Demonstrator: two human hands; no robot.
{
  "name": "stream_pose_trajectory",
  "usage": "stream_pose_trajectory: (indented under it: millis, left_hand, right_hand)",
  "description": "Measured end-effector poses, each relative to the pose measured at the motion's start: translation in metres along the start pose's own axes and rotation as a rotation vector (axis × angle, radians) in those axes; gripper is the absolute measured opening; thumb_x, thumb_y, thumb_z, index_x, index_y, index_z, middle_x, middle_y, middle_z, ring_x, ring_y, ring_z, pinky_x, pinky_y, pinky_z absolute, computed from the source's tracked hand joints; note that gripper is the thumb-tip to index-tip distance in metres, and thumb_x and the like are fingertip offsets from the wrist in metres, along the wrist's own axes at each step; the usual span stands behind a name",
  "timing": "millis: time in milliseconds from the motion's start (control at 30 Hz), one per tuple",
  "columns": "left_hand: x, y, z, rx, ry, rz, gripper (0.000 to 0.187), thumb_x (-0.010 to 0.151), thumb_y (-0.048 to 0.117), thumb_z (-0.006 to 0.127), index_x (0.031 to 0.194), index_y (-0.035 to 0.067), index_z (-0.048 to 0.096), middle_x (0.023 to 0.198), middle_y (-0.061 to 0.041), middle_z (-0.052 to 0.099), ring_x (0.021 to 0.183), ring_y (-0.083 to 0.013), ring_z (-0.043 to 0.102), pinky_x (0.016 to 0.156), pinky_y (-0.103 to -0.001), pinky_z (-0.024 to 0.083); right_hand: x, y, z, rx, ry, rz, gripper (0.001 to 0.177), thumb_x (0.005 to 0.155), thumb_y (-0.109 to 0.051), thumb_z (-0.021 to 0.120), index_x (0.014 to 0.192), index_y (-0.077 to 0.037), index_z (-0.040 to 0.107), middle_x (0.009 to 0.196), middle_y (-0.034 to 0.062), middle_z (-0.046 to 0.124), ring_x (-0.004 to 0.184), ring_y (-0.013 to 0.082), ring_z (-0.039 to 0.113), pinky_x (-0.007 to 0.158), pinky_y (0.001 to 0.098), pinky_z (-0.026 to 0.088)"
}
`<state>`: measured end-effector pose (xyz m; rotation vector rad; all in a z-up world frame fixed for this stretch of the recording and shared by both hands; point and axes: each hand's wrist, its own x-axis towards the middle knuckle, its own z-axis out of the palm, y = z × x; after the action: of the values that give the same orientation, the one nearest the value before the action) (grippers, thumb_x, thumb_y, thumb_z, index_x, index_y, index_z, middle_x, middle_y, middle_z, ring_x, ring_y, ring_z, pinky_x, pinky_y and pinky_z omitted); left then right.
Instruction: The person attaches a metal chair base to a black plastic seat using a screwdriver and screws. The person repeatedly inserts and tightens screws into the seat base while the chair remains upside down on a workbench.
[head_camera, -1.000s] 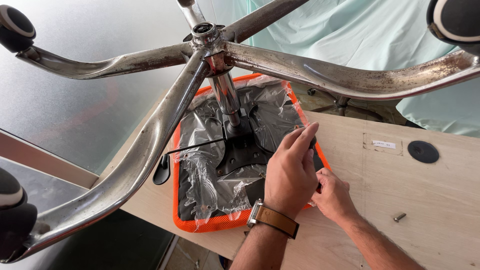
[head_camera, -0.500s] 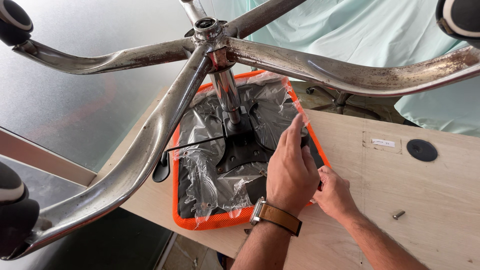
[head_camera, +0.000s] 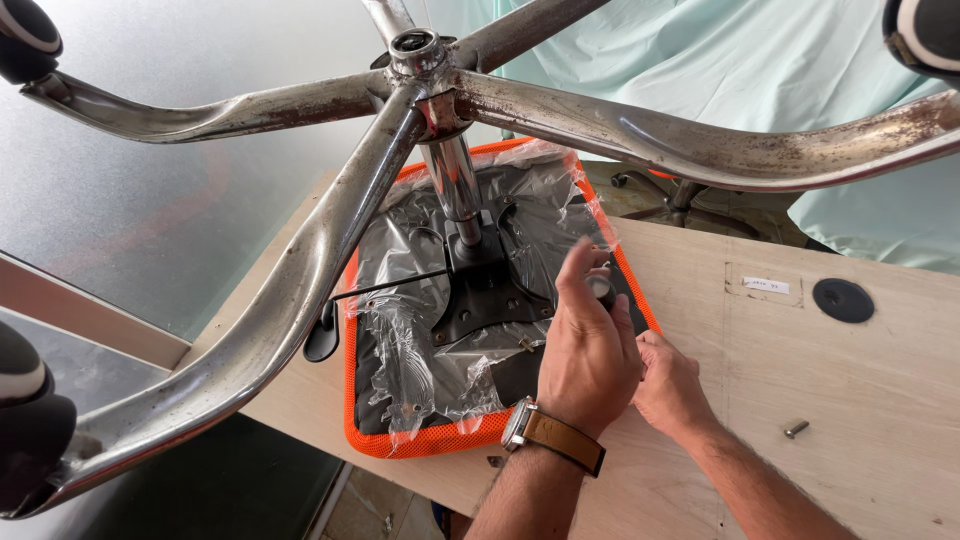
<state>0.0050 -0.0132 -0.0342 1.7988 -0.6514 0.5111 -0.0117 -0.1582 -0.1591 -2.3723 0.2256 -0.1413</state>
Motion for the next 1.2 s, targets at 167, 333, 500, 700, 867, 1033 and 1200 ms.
stream_pose_trajectory:
  millis: [167,333,500,700,867,1033,1200]
  left_hand:
    - [0.004,0.003,-0.004,0.103,0.102,0.026,0.036,0.094,0.004,0.071,0.126,0.002,0.053,0.125,-0.02,0.053,0.103,-0.0338,0.067,0.083,-0.038,0.061]
    - [0.011,0.011,-0.015,0.188,0.094,-0.062,0.036,0.085,0.012,0.082,0.119,0.006,0.068,0.108,-0.013,0.061,0.087,-0.0264,0.07,0.068,-0.036,0.06]
    - [0.014,0.012,-0.022,0.196,0.058,-0.032,0.036,0.09,0.012,0.079,0.125,0.009,0.07,0.105,-0.009,0.07,0.087,-0.026,0.074,0.07,-0.035,0.06]
    - [0.021,0.022,-0.023,0.225,0.088,0.158,0.037,0.086,-0.001,0.067,0.123,0.003,0.066,0.135,-0.023,0.06,0.104,-0.0357,0.072,0.085,-0.039,0.061]
    - [0.022,0.024,-0.024,0.145,-0.048,-0.232,0.031,0.088,0.016,0.077,0.117,0.008,0.071,0.122,-0.017,0.064,0.096,-0.028,0.075,0.078,-0.036,0.062]
    - [0.019,0.016,-0.023,0.129,-0.002,-0.064,0.033,0.098,0.007,0.065,0.13,0.005,0.067,0.13,-0.013,0.068,0.113,-0.0282,0.072,0.092,-0.037,0.063]
    - [0.014,0.02,-0.019,0.137,0.022,-0.074,0.043,0.091,0.014,0.073,0.131,0.004,0.063,0.14,-0.024,0.054,0.109,-0.03,0.068,0.082,-0.038,0.06]
  right_hand:
    - [0.001,0.0,0.001,-0.029,-0.035,0.06,0.019,0.081,-0.022,0.082,0.094,-0.009,0.075,0.089,-0.0062,0.063,0.079,0.0106,0.065,0.098,0.04,0.045]
    - [0.002,-0.001,0.002,0.015,-0.045,0.103,0.026,0.083,-0.027,0.082,0.103,-0.011,0.075,0.083,-0.004,0.061,0.071,0.0116,0.061,0.081,0.0336,0.055]
    - [0.002,0.001,0.003,0.004,-0.001,0.004,0.027,0.082,-0.024,0.082,0.104,-0.01,0.076,0.081,-0.006,0.063,0.068,0.0092,0.062,0.076,0.0307,0.054]
    - [0.002,0.0,0.002,0.004,-0.069,0.104,0.022,0.087,-0.024,0.081,0.093,-0.003,0.074,0.083,-0.0064,0.063,0.069,0.0092,0.063,0.075,0.0291,0.058]
    - [0.002,-0.001,0.001,0.022,-0.043,0.057,0.022,0.084,-0.023,0.081,0.103,-0.011,0.077,0.08,-0.0046,0.061,0.069,0.0086,0.06,0.072,0.0299,0.056]
    - [0.003,-0.001,0.001,0.021,-0.073,0.086,0.021,0.086,-0.025,0.08,0.102,-0.012,0.076,0.082,-0.0063,0.061,0.07,0.0088,0.06,0.072,0.0297,0.057]
    - [0.003,0.001,0.002,-0.071,-0.035,0.018,0.019,0.086,-0.025,0.083,0.096,-0.01,0.078,0.081,-0.0035,0.061,0.068,0.0101,0.061,0.084,0.0339,0.046]
